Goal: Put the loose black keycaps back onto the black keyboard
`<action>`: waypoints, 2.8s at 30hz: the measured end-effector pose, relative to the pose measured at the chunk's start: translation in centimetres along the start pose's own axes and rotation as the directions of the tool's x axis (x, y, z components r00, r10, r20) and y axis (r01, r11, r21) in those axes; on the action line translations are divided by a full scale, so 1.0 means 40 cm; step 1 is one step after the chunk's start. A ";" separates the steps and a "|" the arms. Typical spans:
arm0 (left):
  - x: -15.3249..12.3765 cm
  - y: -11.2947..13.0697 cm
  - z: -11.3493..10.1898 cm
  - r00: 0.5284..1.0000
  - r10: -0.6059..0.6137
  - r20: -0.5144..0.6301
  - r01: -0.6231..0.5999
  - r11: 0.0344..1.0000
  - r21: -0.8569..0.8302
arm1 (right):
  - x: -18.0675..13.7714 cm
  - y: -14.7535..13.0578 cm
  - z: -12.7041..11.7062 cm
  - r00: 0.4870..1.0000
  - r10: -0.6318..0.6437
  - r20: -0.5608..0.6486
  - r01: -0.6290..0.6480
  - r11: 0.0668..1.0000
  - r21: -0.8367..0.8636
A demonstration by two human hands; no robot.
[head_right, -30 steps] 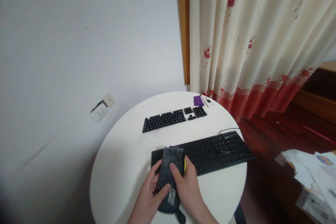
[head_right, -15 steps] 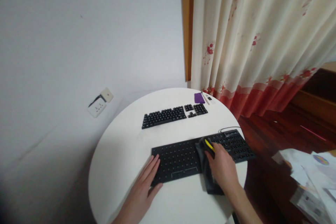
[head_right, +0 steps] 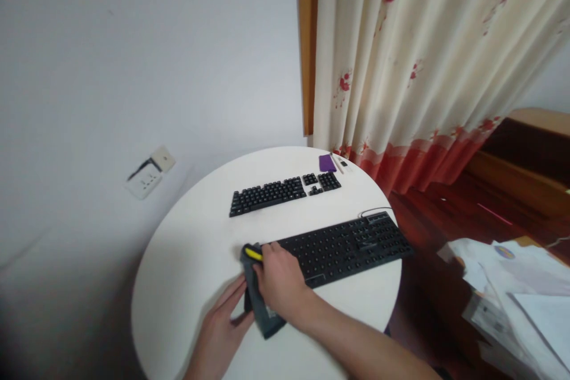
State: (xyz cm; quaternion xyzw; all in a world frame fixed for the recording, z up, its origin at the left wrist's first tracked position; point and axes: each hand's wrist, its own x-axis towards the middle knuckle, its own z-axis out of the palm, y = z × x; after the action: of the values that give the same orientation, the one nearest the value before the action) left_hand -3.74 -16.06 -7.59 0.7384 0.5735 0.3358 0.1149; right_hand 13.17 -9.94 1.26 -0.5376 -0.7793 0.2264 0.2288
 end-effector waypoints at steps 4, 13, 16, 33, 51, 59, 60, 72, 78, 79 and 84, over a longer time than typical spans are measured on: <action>0.005 -0.016 0.004 0.996 0.073 -0.058 -0.071 0.997 0.032 | 0.004 0.028 0.000 0.999 0.040 0.010 -0.038 0.984 -0.175; 0.015 -0.046 0.018 0.977 0.187 -0.104 -0.178 0.980 0.090 | -0.072 0.345 -0.227 0.896 0.360 -0.260 -0.429 0.853 -0.298; 0.014 -0.057 0.023 0.981 0.173 -0.092 -0.165 0.982 0.087 | -0.106 0.461 -0.325 0.812 0.450 -0.371 -0.569 0.749 -0.338; 0.022 -0.037 0.005 0.981 0.177 -0.084 -0.161 0.973 0.166 | -0.179 0.584 -0.376 0.862 0.357 -0.359 -0.421 0.900 -0.115; 0.016 -0.026 0.008 0.986 0.133 -0.100 -0.125 0.989 0.081 | -0.197 0.637 -0.431 0.781 0.482 -0.396 -0.565 0.816 -0.121; 0.006 -0.037 0.018 0.989 0.122 -0.085 -0.117 0.991 0.067 | -0.113 0.505 -0.376 0.897 0.264 -0.355 -0.317 0.943 -0.100; 0.006 -0.037 0.018 0.988 0.125 -0.085 -0.120 0.990 0.067 | -0.100 0.488 -0.360 0.924 0.237 -0.299 -0.275 0.957 -0.093; 0.000 -0.015 0.014 0.995 0.063 -0.081 -0.059 0.997 0.045 | -0.130 0.500 -0.375 0.787 0.374 -0.490 -0.502 0.851 -0.156; -0.006 -0.019 0.014 0.998 0.039 -0.057 -0.037 0.999 0.038 | -0.145 0.451 -0.285 0.945 0.213 -0.249 -0.226 0.974 -0.027; -0.007 -0.018 0.014 0.998 0.037 -0.055 -0.035 0.999 0.041 | -0.157 0.477 -0.289 0.925 0.250 -0.285 -0.278 0.959 -0.060; -0.007 -0.009 0.012 0.997 0.022 -0.075 -0.019 0.999 0.046 | -0.230 0.642 -0.400 0.679 0.484 -0.553 -0.683 0.693 -0.232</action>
State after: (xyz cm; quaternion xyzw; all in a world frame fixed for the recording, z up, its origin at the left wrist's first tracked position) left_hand -3.73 -16.09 -8.24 0.7333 0.5774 0.3515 0.0727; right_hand 44.56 -8.69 -2.47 -0.8356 -0.5137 -0.0156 0.1940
